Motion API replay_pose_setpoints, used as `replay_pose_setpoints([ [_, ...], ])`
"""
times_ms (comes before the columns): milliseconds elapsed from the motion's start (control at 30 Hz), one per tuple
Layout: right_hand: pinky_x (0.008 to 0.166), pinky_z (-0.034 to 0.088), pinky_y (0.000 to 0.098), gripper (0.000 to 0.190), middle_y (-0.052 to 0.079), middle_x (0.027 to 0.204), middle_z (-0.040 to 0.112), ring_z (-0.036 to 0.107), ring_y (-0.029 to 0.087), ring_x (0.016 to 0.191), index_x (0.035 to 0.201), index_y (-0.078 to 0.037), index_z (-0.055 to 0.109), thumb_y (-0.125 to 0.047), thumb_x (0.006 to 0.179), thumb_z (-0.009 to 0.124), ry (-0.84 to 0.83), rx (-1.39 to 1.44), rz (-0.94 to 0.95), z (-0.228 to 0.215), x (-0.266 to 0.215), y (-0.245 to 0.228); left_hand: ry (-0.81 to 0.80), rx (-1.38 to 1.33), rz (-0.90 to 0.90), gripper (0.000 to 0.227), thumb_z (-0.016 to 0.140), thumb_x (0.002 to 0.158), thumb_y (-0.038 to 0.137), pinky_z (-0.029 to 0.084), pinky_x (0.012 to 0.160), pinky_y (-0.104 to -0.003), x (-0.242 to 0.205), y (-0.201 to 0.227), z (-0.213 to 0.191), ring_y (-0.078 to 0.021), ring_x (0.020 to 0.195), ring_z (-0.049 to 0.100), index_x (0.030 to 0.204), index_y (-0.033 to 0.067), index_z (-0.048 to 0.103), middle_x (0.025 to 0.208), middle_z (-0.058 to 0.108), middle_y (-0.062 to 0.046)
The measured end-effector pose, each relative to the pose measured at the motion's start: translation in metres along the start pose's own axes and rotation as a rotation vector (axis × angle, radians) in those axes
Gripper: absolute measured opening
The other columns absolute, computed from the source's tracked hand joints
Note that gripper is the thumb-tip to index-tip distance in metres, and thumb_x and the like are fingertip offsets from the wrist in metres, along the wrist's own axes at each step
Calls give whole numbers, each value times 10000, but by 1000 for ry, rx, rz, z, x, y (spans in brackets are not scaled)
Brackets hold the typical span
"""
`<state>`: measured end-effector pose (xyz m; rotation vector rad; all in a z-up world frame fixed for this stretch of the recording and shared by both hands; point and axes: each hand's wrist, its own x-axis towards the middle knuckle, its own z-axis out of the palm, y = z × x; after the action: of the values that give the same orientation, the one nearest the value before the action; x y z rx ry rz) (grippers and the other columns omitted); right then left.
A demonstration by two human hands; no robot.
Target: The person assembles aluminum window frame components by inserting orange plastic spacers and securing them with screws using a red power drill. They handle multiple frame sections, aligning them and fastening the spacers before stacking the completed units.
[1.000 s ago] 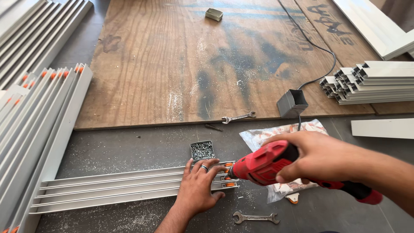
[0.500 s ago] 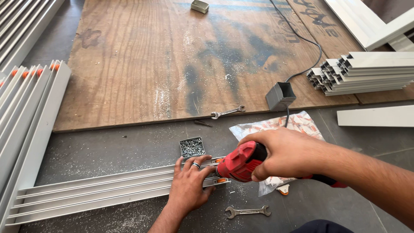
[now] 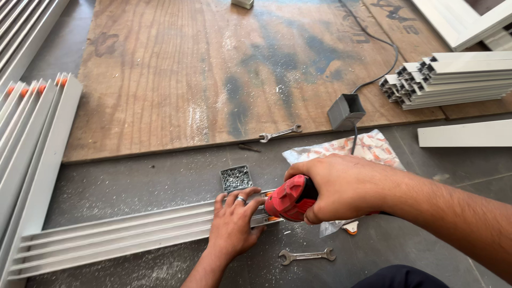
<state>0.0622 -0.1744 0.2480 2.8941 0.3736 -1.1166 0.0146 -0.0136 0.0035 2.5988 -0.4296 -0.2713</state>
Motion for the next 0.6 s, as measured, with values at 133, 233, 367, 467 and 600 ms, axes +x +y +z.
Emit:
replay_pose_setpoints([
  [133, 990, 544, 395, 727, 79, 1158, 740, 704, 272, 1107, 1351, -298, 599, -352, 668, 844, -37, -114, -7, 0, 3, -13, 32, -9, 4, 746, 865, 738, 365, 179, 1185, -525, 0, 0, 1, -200, 1400, 385, 1381, 280, 498, 1492, 451, 56],
  [233, 986, 562, 388, 753, 74, 1162, 749, 725, 256, 1101, 1379, -324, 593, -291, 650, 779, -52, -155, 22, 0, 2, -20, 36, -17, 4, 759, 869, 728, 359, 190, 1181, -512, -2, 0, 1, -198, 1401, 389, 1374, 268, 481, 1464, 464, 49],
  [367, 1002, 534, 403, 801, 53, 1185, 727, 689, 264, 1136, 1406, -363, 588, -314, 638, 811, -37, -157, 35, -1, -1, -19, 23, -20, -11, 772, 873, 728, 357, 185, 1179, -507, 0, 0, -1, -192, 1404, 382, 1381, 284, 469, 1460, 465, 41],
  [467, 986, 545, 403, 768, 42, 1172, 737, 701, 255, 1123, 1370, -365, 594, -297, 635, 806, -40, -171, 29, 0, -2, -18, 40, 7, 7, 802, 875, 723, 349, 189, 1178, -503, 0, -1, 2, -199, 1402, 380, 1400, 277, 452, 1465, 462, 27],
  [600, 974, 550, 401, 691, 57, 1149, 746, 705, 257, 1110, 1325, -359, 627, -288, 654, 775, -17, -188, 18, 0, -3, -23, 36, 6, 4, 824, 878, 718, 349, 194, 1176, -500, 0, -2, 4, -194, 1406, 379, 1409, 279, 436, 1472, 460, 32],
])
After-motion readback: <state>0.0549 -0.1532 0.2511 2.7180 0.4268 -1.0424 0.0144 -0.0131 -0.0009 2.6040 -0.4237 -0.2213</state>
